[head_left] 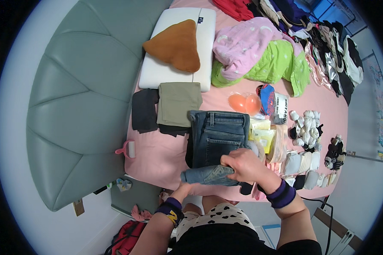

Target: The person wipes the surfaces and edges of a closet door and interior using a cloth, then picks up folded jeans from a bed and places them onto a closet shelf.

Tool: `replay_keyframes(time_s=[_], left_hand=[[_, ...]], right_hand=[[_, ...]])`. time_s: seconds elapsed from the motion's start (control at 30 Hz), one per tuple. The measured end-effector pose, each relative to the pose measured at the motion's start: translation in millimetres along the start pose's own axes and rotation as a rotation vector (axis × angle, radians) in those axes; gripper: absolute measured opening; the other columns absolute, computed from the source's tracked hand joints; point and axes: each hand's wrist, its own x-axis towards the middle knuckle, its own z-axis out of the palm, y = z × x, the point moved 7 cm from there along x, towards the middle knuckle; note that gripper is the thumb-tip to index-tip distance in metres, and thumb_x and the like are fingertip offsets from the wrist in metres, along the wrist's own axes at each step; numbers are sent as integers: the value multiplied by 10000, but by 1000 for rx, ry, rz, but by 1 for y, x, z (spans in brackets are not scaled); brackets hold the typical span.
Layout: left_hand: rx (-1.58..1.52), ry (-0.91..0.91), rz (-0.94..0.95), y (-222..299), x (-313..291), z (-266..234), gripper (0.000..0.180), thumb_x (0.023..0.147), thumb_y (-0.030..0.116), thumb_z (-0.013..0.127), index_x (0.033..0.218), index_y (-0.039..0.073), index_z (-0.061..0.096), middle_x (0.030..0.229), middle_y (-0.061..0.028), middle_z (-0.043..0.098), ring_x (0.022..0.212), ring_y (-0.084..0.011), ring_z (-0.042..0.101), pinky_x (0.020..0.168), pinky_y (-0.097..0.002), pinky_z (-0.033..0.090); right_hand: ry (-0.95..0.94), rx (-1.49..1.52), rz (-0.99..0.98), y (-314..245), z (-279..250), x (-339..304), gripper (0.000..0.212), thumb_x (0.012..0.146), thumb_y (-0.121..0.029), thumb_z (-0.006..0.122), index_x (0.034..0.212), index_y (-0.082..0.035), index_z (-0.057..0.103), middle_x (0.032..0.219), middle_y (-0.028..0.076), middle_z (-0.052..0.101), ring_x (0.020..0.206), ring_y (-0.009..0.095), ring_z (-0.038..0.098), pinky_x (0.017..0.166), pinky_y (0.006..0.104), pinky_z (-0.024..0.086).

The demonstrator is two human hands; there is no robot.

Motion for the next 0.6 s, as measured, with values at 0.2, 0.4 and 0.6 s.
replay_keyframes(time_s=[0.2, 0.4, 0.6], left_hand=[[-102, -17, 83, -23, -34, -33, 372, 748, 154, 665, 1061, 70, 483, 1148, -38, 506, 1044, -170, 484, 850, -351, 397], [-284, 49, 387, -47, -91, -85, 258, 804, 169, 612, 1031, 62, 552, 1178, -32, 518, 1063, -156, 493, 897, -314, 387], [-483, 38, 691, -86, -162, -139, 454, 879, 327, 492, 1242, 79, 383, 1333, -48, 379, 1197, -201, 391, 979, -383, 311]], right_hand=[[-7, 59, -121, -45, 3, 9, 349, 498, -124, 724, 754, -95, 488, 639, 53, 538, 626, 269, 550, 540, 352, 420], [69, 152, -75, -83, 5, 44, 394, 509, -137, 785, 728, -63, 466, 715, 72, 582, 643, 263, 570, 579, 308, 450], [30, 245, -89, -171, 45, 74, 419, 532, -157, 808, 718, -53, 447, 671, 61, 537, 592, 181, 533, 570, 271, 430]])
